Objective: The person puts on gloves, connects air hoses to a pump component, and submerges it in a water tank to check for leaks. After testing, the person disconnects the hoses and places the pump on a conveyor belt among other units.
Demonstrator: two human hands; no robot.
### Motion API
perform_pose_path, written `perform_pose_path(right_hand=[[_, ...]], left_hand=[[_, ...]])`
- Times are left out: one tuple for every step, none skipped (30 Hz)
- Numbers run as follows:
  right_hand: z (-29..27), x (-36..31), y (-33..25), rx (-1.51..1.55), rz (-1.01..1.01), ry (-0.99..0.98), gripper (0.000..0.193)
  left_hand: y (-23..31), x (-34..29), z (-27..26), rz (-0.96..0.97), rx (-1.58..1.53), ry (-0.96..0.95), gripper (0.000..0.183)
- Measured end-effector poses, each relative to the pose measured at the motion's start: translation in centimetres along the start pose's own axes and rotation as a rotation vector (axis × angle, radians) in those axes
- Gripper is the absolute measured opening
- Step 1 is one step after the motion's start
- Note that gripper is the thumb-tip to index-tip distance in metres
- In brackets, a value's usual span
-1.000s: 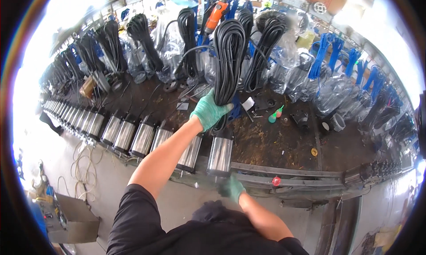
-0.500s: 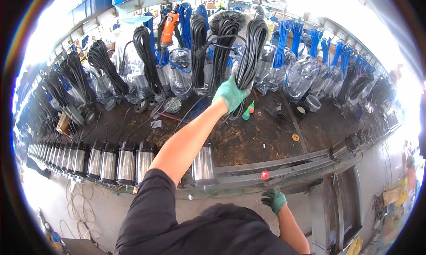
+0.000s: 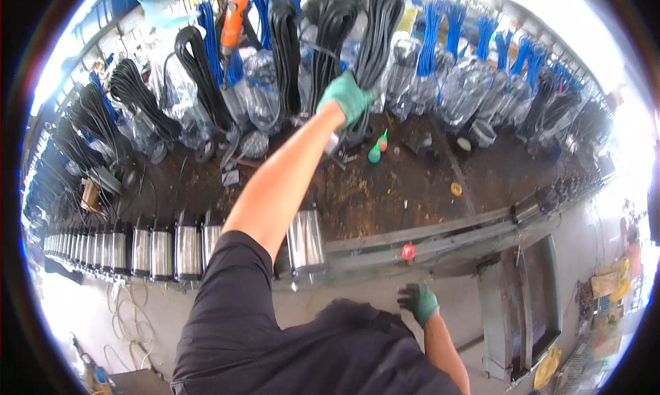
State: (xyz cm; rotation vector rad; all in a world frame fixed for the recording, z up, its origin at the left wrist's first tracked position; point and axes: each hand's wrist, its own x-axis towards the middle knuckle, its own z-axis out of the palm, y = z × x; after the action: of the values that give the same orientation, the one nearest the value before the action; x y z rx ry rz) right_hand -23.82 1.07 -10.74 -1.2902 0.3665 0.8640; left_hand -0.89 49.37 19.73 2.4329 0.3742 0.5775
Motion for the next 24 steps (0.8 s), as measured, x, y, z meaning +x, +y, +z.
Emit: perform_pose_path(right_hand=[[0.4, 0.2, -0.4, -0.555, -0.277, -0.083, 0.06], [1.1, 0.5, -0.7, -0.676, -0.312, -0.132, 0.056], [2.7, 0.8, -1.4, -0.548, -0.205, -0.13, 0.052], [4.8, 0.8, -2.4, -0.279, 0.006, -0.089, 0.048], [6.7, 0.7, -3.4, -0.204, 0.089, -0.062, 0.043], [8.2, 1.7, -3.2, -0.187, 0.047, -0.042, 0.045], [10.6, 1.4, -4.4, -0.253, 0.043, -0.1, 0.044], [11.5, 2.4, -3.9, -0.361, 0.023, -0.146, 0.045], [12.6, 3.4, -3.6, -0.509, -0.01, -0.203, 0.047], [13.5, 4.4, -2.9, -0.505, 0.011, -0.206, 0.047], [14.4, 5.5, -2.1, -0.881, -0.228, -0.223, 0.051], [15.5, 6.6, -1.6, -1.248, -0.486, -0.236, 0.056], [17.4, 6.6, -1.9, -1.243, -0.482, -0.253, 0.056], [19.9, 5.6, -2.5, -1.338, -0.584, -0.302, 0.059], [21.6, 4.9, -2.7, -1.423, -0.682, -0.336, 0.061], [22.5, 5.3, -2.1, -1.42, -0.677, -0.342, 0.061], [23.3, 6.3, -1.6, -1.474, -0.611, -0.337, 0.061], [23.9, 7.0, -1.2, -1.529, -0.541, -0.335, 0.06], [24.2, 7.0, -1.3, -1.509, -0.539, -0.327, 0.049], [24.6, 7.0, -1.9, -1.514, -0.537, -0.334, 0.049], [24.7, 7.0, -2.7, -1.557, -0.502, -0.391, 0.046], [25.0, 6.5, -3.2, -1.598, -0.467, -0.453, 0.043], [25.4, 5.9, -3.4, -1.613, -0.489, -0.425, 0.042], [25.5, 6.0, -3.1, -1.618, -0.491, -0.437, 0.042]], left_hand=[[-1.0, -0.5, -1.1, 0.034, -0.048, 0.003, 0.091], [-1.5, -0.8, -1.9, 0.018, 0.077, 0.052, 0.077], [-0.7, -1.5, -2.8, 0.035, 0.11, 0.06, 0.08], [-1.5, -1.5, -2.9, 0.085, 0.162, 0.041, 0.084], [-0.5, -2.5, -3.4, 0.088, 0.248, -0.053, 0.082], [-1.0, -2.4, -2.7, -0.048, 0.402, -0.191, 0.039], [-3.6, -4.2, -2.0, -0.08, 0.407, -0.21, 0.039], [-6.5, -7.1, -1.6, 0.079, 0.243, -0.179, 0.057], [-8.5, -10.1, -1.6, 0.239, 0.073, -0.147, 0.078], [-8.9, -13.8, -2.0, 0.136, 0.041, -0.218, 0.074], [-11.6, -17.4, -1.1, 0.128, 0.008, -0.145, 0.07], [-14.3, -21.0, -0.1, 0.123, -0.026, -0.074, 0.068], [-13.7, -25.2, -1.1, -0.062, 0.042, -0.122, 0.068], [-17.7, -29.8, 0.1, -0.083, 0.118, -0.035, 0.066], [-19.1, -33.7, 0.9, -0.206, -0.068, 0.003, 0.065], [-20.7, -36.4, 2.2, -0.327, -0.26, -0.021, 0.065], [-21.7, -38.5, 3.7, -0.343, -0.337, 0.008, 0.065], [-22.1, -40.2, 4.9, -0.363, -0.415, 0.039, 0.065], [-22.3, -41.5, 5.7, -0.477, -0.459, 0.033, 0.066], [-21.1, -41.8, 5.7, -0.586, -0.506, 0.028, 0.067], [-20.1, -41.7, 5.3, -0.601, -0.479, -0.108, 0.07], [-19.2, -41.4, 4.8, -0.6, -0.46, -0.251, 0.072], [-19.1, -41.6, 5.6, -0.571, -0.353, -0.249, 0.073], [-19.8, -41.7, 6.5, -0.541, -0.245, -0.248, 0.073]])
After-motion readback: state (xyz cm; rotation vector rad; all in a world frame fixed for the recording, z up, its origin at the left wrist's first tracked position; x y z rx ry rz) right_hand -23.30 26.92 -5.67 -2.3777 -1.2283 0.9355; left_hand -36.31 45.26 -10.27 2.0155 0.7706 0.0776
